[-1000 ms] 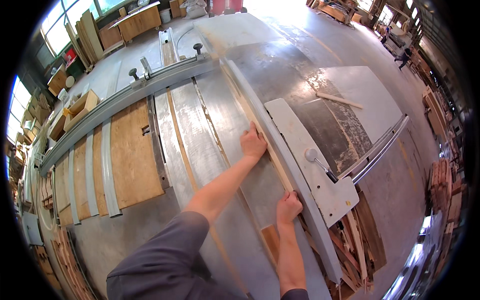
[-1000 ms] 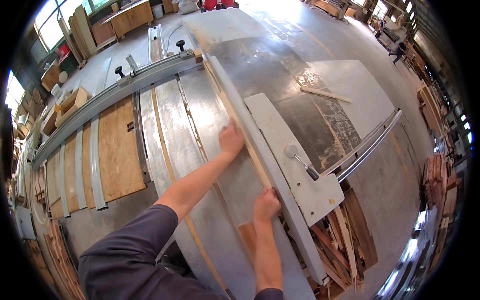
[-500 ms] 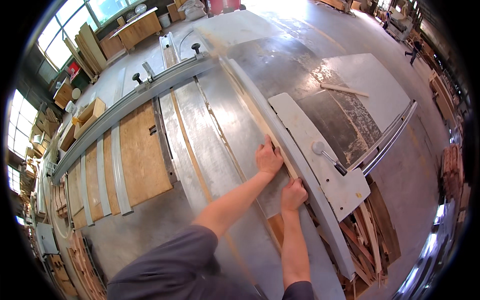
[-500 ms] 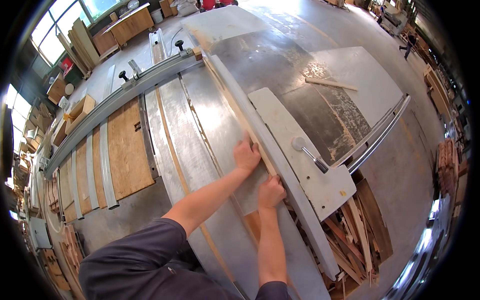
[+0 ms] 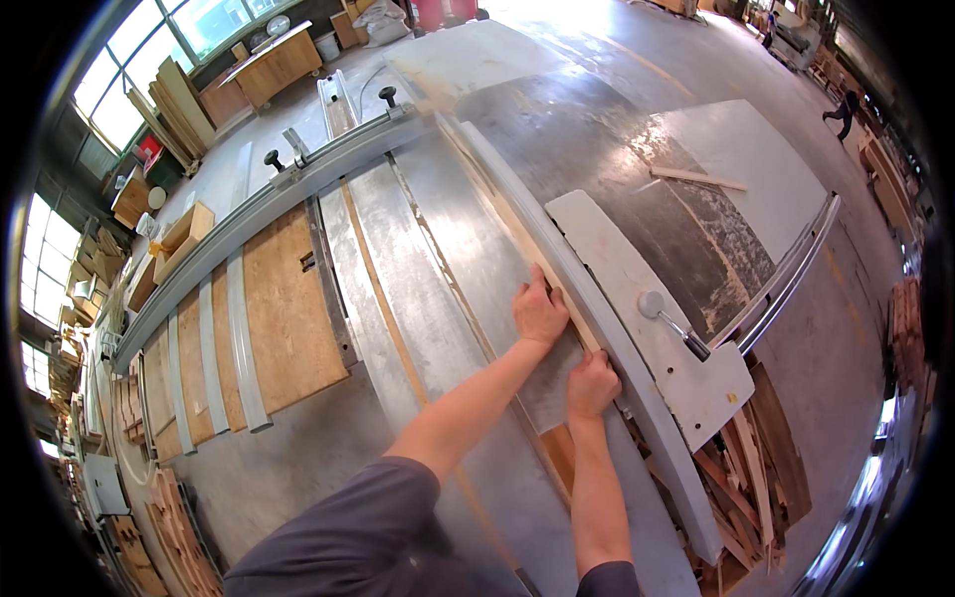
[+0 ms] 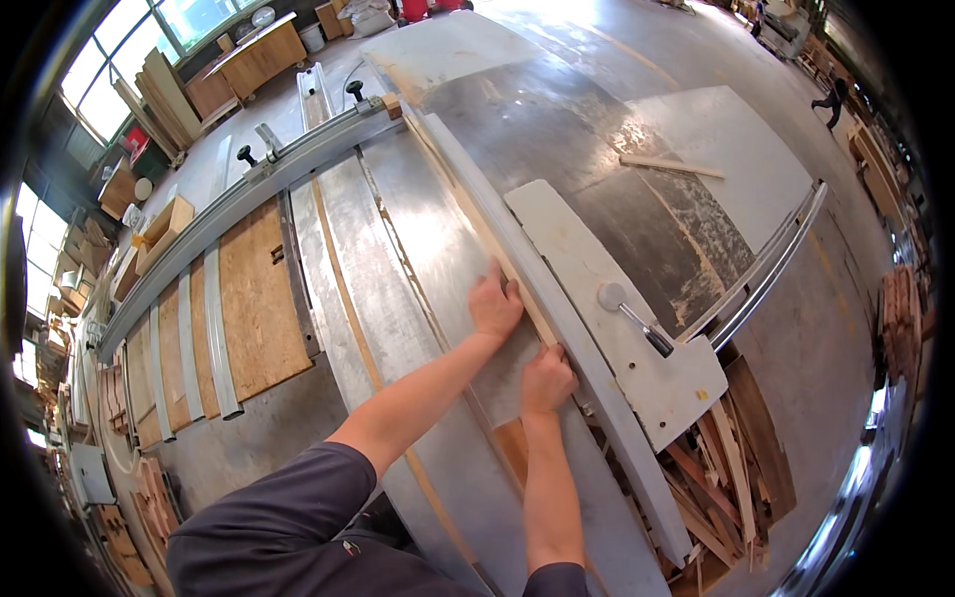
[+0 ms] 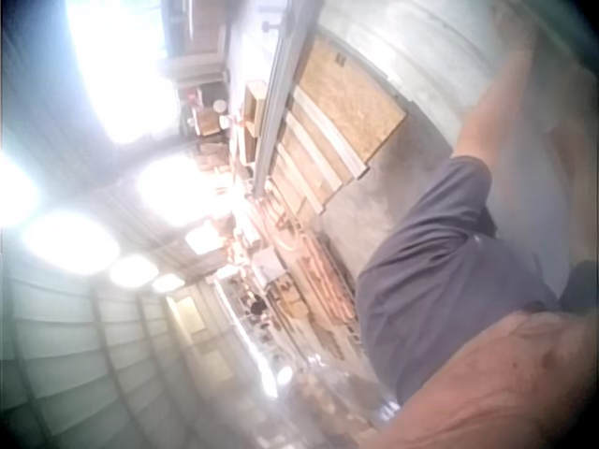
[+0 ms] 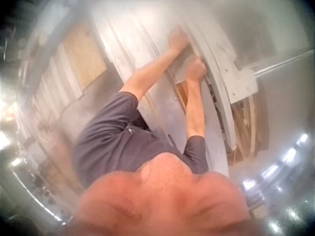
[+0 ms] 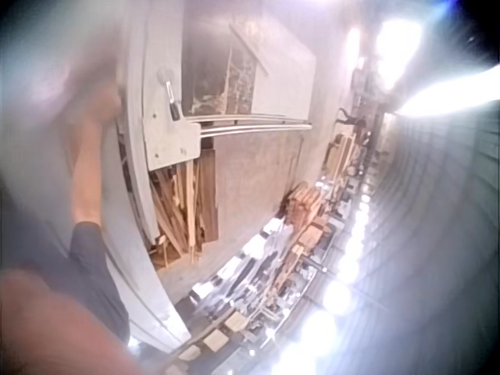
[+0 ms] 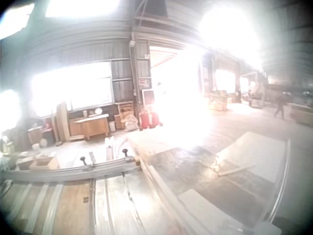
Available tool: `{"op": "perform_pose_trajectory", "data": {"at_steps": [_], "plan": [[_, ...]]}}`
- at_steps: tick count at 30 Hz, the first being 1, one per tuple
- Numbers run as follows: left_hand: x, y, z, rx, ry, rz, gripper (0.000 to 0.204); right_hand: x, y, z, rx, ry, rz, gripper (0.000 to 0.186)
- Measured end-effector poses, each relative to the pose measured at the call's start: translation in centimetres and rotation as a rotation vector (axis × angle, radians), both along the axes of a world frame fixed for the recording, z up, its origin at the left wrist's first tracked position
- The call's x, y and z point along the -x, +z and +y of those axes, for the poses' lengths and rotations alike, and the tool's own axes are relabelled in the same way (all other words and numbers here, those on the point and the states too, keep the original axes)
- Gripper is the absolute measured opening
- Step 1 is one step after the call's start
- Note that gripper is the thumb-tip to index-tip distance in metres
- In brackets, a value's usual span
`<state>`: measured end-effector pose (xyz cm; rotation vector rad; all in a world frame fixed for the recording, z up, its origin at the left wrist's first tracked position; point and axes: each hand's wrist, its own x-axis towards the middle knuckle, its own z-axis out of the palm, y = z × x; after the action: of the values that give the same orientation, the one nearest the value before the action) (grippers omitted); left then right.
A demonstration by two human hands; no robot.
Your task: The person selects wooden planks from a bin and feeds them one by one through a table saw to trim their length. After cutting, the person places the trimmed pieces onto a metal table surface.
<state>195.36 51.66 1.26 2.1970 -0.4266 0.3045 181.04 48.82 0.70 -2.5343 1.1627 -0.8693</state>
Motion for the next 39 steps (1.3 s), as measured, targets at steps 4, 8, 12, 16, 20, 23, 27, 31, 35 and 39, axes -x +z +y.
{"op": "perform_pose_trajectory", "data": {"at_steps": [4, 8, 12, 16, 20, 23, 27, 31, 35, 39], "plan": [[-0.3, -0.3, 0.1, -0.012, 0.007, -0.006, 0.062, -0.3, -0.5, -0.1, 0.022, 0.007, -0.019, 0.022], [-0.4, -0.3, -0.3, -0.005, 0.007, -0.028, 0.062, -0.5, -1.2, -0.5, 0.078, 0.011, -0.020, 0.023], [-0.3, -0.8, -0.3, 0.000, 0.021, -0.037, 0.062, -0.6, -1.6, -0.4, 0.003, 0.000, -0.053, 0.021], [-0.5, -1.5, -0.4, 0.010, 0.033, -0.057, 0.061, -0.6, -1.9, -0.5, 0.021, 0.017, -0.089, 0.021], [-0.5, -1.7, -0.7, 0.054, 0.038, -0.072, 0.060, -0.5, -2.0, -0.7, 0.001, 0.006, -0.057, 0.021], [-0.1, -1.7, -0.8, 0.042, 0.050, -0.058, 0.060, -0.3, -2.1, -0.7, 0.003, 0.003, -0.063, 0.022], [-0.4, -1.7, -0.6, 0.038, 0.059, -0.065, 0.060, -0.5, -1.8, -0.8, 0.084, 0.027, -0.071, 0.020], [2.3, -1.9, -0.6, -0.019, 0.048, -0.039, 0.063, -0.5, -1.6, -0.9, 0.045, 0.019, -0.078, 0.019], [5.8, -2.1, -0.3, 0.068, 0.000, -0.022, 0.066, -0.1, -0.7, -0.6, -0.021, 0.037, -0.106, 0.018], [5.9, -1.2, 0.0, 0.077, -0.027, 0.049, 0.066, 0.1, -0.9, -0.6, 0.063, 0.050, -0.126, 0.022]]}}
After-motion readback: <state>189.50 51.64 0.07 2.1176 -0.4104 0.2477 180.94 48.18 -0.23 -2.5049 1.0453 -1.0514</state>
